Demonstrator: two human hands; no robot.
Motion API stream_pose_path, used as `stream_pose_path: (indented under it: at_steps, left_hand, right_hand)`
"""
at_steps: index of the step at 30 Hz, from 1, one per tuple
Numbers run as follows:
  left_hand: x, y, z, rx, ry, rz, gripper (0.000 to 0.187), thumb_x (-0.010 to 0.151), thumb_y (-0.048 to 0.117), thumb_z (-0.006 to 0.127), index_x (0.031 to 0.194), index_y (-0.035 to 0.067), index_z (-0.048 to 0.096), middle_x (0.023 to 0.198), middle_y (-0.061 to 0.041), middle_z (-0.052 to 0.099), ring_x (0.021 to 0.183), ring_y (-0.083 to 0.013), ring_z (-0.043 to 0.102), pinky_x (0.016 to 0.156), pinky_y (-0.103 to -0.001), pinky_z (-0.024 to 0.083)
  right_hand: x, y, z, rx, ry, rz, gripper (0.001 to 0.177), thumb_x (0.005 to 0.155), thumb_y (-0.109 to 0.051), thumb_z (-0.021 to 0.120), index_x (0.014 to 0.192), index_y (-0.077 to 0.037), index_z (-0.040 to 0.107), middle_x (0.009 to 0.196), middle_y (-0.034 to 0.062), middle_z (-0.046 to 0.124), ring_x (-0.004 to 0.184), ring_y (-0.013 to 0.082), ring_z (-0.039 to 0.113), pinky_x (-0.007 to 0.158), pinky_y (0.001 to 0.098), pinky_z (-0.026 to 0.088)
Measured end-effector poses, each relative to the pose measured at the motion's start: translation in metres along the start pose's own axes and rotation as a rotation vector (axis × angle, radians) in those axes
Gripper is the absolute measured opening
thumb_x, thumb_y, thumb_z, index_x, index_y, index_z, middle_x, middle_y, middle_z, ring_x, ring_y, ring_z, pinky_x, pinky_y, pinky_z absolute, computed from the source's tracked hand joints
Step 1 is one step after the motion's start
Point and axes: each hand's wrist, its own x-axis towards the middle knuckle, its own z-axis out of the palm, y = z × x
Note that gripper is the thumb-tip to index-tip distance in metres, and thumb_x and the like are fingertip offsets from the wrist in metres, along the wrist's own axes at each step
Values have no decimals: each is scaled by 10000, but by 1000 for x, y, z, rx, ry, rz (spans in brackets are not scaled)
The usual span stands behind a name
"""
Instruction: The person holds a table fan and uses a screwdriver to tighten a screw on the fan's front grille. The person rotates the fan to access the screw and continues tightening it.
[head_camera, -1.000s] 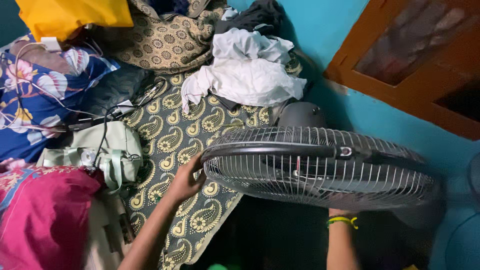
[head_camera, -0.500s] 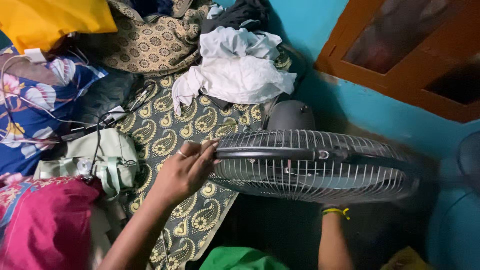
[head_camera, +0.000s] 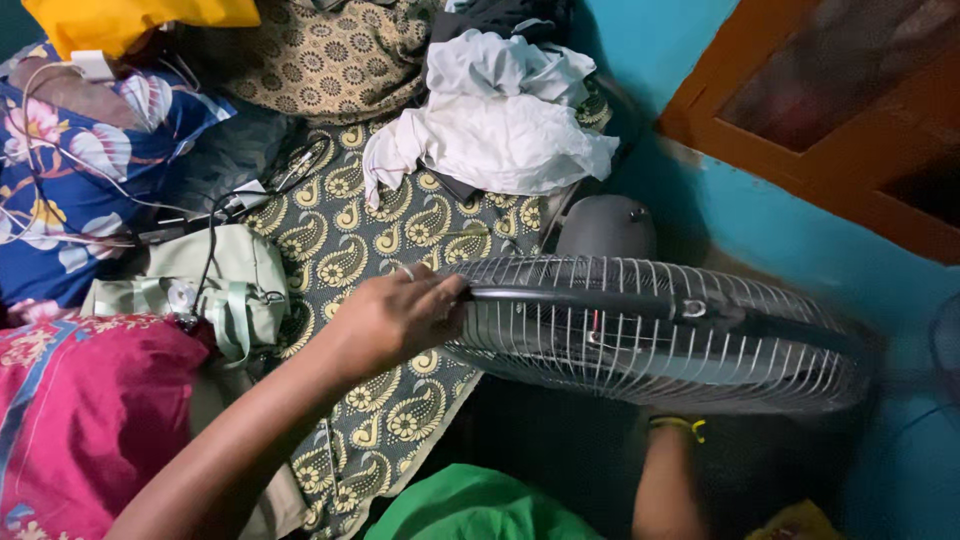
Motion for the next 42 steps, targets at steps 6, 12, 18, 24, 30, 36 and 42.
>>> stream_pose_path:
  at_steps: [6,12,18,24,30,36,42]
  left_hand:
    - [-3,-1,-5,-156,44,-209,316,850,120,826,1142,50,728,1082,-126,771,861,-273,726,715,-373,592]
    - [-10,28,32,115,308,-506,341,862,41,739,1196,39,673,1216,-210,634,1009,-364,666,818,-430,556]
    - [-18,4,59,-73,260,-442,297,834,26,753,1109,79,652,1054,-132,581,953,-356,612,792,-440,489]
    - [-42,-28,85,-558,445,-449,564,901,207,820,1292,13,463,1164,-108,485,1105,-236,510,1019,-379,428]
    - [-117,-45,158,-789,697,-600,459,889,397,813,1145,58,640,1156,-62,528,1155,-185,535,1079,-327,434]
    - [-149,-55,206,-1143,789,-819,383,947,368,755,1087,46,603,1078,-25,524,940,-122,512,812,-273,430]
    - [-128,-48,214,-1003,901,-893,247,958,260,706,1001,31,624,1017,-5,522,846,-110,477,707,-250,373]
  right_hand:
    - [-5,1,-2,17,16,-27,751,1014,-638,285,1541,-141,483,1649,151,417,1536,378,369,1239,651,251]
    - [-3,4,5,22,7,-45,759,1011,-636,285,1531,-127,500,1639,159,433,1529,383,381,1229,657,263]
    - [-4,-1,7,39,22,-24,769,1008,-635,285,1522,-113,517,1629,167,448,1521,388,393,1220,663,274]
    - [-9,-1,0,75,46,-28,778,1004,-633,285,1513,-99,535,1619,175,464,1513,393,405,1211,669,286]
    - [-3,-2,3,129,60,-15,789,1001,-631,286,1503,-84,552,1609,182,479,1505,399,418,1201,675,297]
    - [-6,1,7,194,81,15,799,998,-630,286,1494,-70,569,1598,190,495,1497,404,430,1192,681,309]
    - [-13,-2,8,377,243,-17,812,980,-644,294,1450,-61,608,1566,185,532,1465,395,472,1171,677,335]
